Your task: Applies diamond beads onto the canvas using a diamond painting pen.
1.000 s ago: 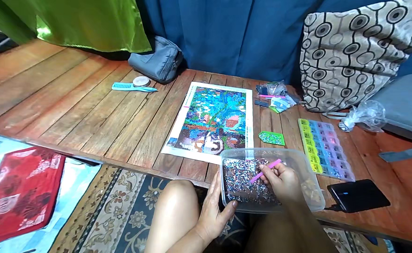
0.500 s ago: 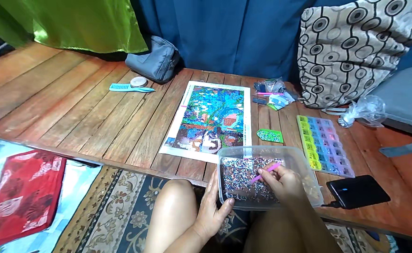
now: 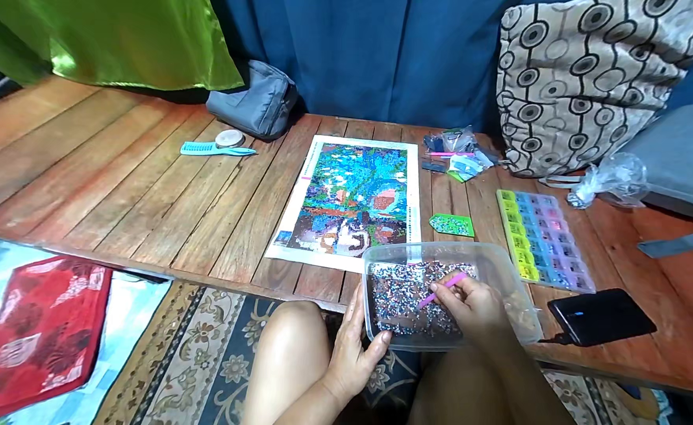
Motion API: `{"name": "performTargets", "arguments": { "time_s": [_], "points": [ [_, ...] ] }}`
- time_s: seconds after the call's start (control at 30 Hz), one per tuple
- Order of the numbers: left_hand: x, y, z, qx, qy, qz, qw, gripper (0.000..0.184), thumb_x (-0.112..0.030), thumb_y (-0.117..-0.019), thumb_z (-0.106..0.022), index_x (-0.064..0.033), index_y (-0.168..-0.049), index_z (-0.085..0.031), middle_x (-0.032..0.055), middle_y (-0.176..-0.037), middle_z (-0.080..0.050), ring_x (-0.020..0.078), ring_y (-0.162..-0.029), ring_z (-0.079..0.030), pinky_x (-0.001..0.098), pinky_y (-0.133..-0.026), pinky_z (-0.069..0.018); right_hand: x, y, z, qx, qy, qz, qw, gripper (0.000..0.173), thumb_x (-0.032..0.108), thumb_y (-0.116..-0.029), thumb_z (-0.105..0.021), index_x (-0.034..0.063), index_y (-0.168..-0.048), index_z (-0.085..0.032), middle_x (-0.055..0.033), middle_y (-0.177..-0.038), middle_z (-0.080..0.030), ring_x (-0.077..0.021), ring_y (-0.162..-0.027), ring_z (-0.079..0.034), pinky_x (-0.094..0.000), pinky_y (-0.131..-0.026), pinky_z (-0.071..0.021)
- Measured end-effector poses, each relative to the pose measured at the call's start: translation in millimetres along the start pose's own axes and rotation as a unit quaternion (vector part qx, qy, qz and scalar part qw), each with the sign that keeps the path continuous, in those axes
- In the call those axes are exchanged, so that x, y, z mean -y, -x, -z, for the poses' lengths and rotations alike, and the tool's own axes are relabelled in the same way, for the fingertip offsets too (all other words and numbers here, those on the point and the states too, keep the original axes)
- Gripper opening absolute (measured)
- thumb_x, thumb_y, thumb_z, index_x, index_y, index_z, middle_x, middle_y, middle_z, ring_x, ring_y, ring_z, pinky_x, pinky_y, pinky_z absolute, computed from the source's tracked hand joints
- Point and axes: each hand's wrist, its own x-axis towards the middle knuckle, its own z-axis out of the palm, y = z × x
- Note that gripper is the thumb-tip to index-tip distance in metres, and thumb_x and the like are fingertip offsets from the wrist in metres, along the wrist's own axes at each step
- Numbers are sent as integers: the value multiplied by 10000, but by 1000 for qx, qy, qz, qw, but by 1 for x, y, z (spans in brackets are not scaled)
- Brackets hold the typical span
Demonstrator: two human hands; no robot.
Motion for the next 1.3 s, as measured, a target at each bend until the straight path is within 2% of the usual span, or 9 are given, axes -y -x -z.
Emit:
{"name": "performTargets", "arguments": {
  "time_s": [0.4,0.77,0.87,0.97,1.13,1.23,1.3],
  "points": [
    [2,0,-1,-1,2,-3,1000,859,-578,-967,-470,125,-1460,-442,306,-1512,-443,301,-1457,-419,352,-1205,-293,-3,0,-2,-1,-3,16,1000,156,138,-961,-657,37,-842,-650,-3,-621,-564,-72,-554,-539,-266,-560,-460],
    [4,0,-1,2,4,-3,1000,848,-574,-972,-469,119,-1460,-446,301,-1520,-436,292,-1462,-412,350,-1207,-291,-2,0,0,-7,-26,-11,1000,145,130,-970,-642,33,-863,-653,-2,-636,-584,-67,-562,-546,-272,-570,-468],
    [3,0,-1,4,13,7,1000,856,-571,-965,-478,125,-1463,-437,310,-1525,-422,301,-1466,-404,357,-1206,-291,-3,-2,1,-6,-94,-42,995,127,126,-977,-634,31,-894,-651,24,-649,-615,-5,-547,-568,-191,-540,-486],
    [1,-1,-1,7,15,10,1000,857,-564,-966,-473,123,-1477,-417,315,-1533,-408,297,-1473,-393,367,-1208,-282,-2,-5,4,-7,-199,-71,977,102,82,-982,-601,32,-905,-646,47,-652,-650,16,-538,-603,-147,-522,-510],
    [-5,-4,0,8,28,9,1000,867,-557,-974,-466,147,-1475,-395,327,-1530,-402,307,-1474,-389,367,-1212,-274,6,-14,12,3,-337,-142,931,174,4,-1026,-489,32,-901,-606,13,-654,-687,-36,-529,-637,-170,-522,-536],
    [-8,-5,1,9,31,8,999,817,-468,-975,-516,159,-1479,-373,335,-1537,-385,330,-1477,-379,383,-1218,-266,8,-23,11,5,-385,-177,906,222,17,-1051,-439,39,-898,-599,-5,-652,-692,-60,-533,-651,-183,-524,-547],
    [-15,-6,4,19,37,15,999,768,-342,-957,-578,171,-1482,-352,344,-1541,-372,356,-1475,-375,408,-1220,-268,10,-30,9,-6,-428,-185,885,268,19,-1059,-418,40,-864,-601,-22,-644,-695,-76,-526,-657,-194,-521,-555]
  ]
}}
